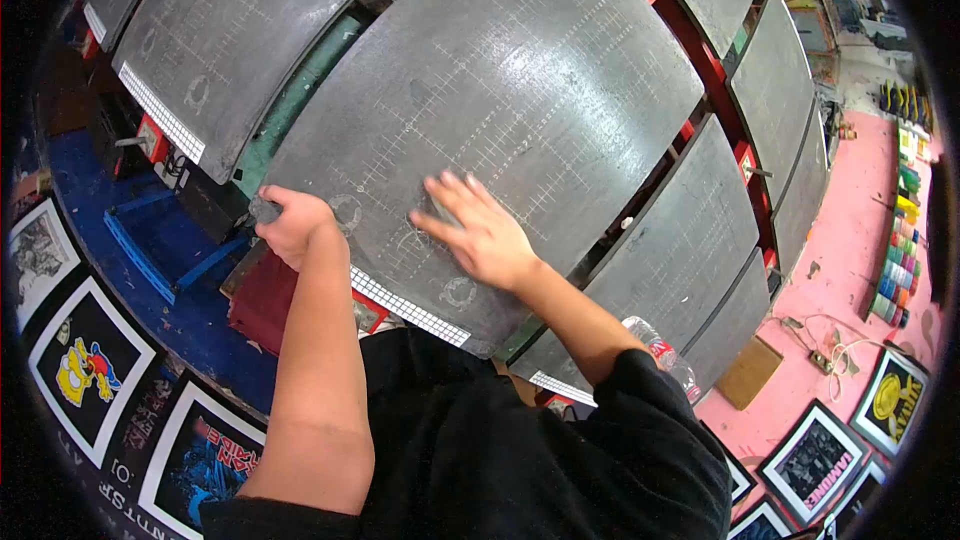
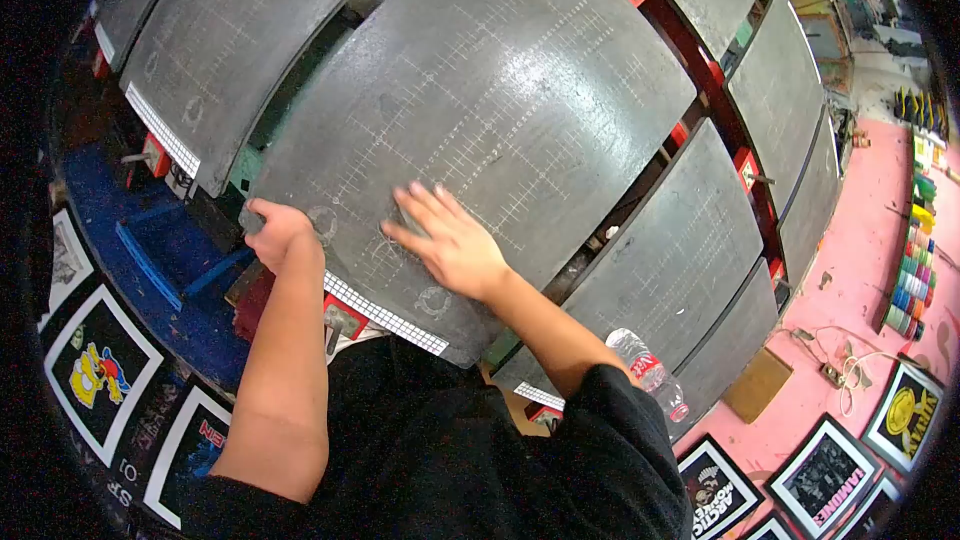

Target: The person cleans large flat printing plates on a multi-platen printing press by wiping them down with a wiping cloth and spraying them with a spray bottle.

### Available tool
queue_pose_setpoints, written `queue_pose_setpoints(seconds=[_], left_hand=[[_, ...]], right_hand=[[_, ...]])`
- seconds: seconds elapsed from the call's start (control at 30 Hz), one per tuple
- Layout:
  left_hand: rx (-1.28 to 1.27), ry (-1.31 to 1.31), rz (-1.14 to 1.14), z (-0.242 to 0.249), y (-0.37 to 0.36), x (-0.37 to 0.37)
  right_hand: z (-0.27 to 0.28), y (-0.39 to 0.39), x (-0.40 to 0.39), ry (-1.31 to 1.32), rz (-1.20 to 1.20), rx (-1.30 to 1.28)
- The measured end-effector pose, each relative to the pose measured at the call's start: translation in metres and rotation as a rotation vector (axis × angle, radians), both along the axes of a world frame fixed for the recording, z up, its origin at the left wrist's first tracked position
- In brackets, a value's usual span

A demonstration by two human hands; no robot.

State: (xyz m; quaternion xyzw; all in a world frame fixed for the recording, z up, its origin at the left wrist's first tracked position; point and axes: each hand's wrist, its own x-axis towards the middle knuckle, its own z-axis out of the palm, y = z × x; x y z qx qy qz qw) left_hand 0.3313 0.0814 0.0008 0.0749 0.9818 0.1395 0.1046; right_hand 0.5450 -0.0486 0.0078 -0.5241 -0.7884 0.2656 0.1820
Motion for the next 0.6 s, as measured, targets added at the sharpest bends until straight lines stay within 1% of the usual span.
queue_pose_setpoints(seconds=[0.03, 0.1, 0.17, 0.2, 0.23, 0.27, 0.3, 0.33, 0.37, 0.43, 0.47, 0.53, 0.6], left_hand=[[0.003, 0.0, 0.011, -0.001, 0.001, 0.0], [0.002, 0.03, -0.008, -0.002, 0.0, -0.002], [0.003, 0.043, -0.01, -0.005, -0.001, -0.003], [0.007, 0.047, -0.017, -0.006, -0.001, -0.003], [0.007, 0.052, -0.017, -0.007, -0.002, -0.004], [0.003, 0.053, -0.015, -0.009, -0.002, -0.004], [-0.001, 0.054, -0.011, -0.009, -0.002, -0.004], [0.001, 0.057, -0.009, -0.008, -0.002, -0.003], [-0.001, 0.045, -0.006, -0.004, -0.002, -0.002], [0.006, 0.032, -0.013, -0.002, -0.001, -0.002], [0.035, 0.016, -0.009, -0.003, -0.001, -0.003], [0.074, -0.006, -0.007, -0.002, -0.005, -0.007], [0.136, -0.122, -0.001, 0.002, -0.009, -0.01]], right_hand=[[0.001, -0.002, 0.014, 0.0, 0.011, 0.003], [0.004, -0.007, 0.049, -0.123, -0.07, -0.029], [-0.016, 0.019, 0.103, -0.27, -0.334, 0.158], [-0.015, 0.036, 0.133, -0.164, -0.51, 0.18], [-0.027, 0.051, 0.162, -0.277, -0.705, 0.302], [-0.039, 0.069, 0.193, -0.325, -0.843, 0.362], [-0.049, 0.085, 0.214, -0.379, -0.976, 0.366], [-0.046, 0.098, 0.214, -0.383, -1.052, 0.325], [-0.045, 0.098, 0.208, -0.379, -1.052, 0.325], [-0.04, 0.09, 0.185, -0.245, -1.012, 0.317], [-0.039, 0.079, 0.164, -0.254, -0.934, 0.314], [-0.023, 0.053, 0.109, -0.139, -0.752, 0.274], [-0.013, 0.024, 0.05, -0.139, -0.568, 0.231]])
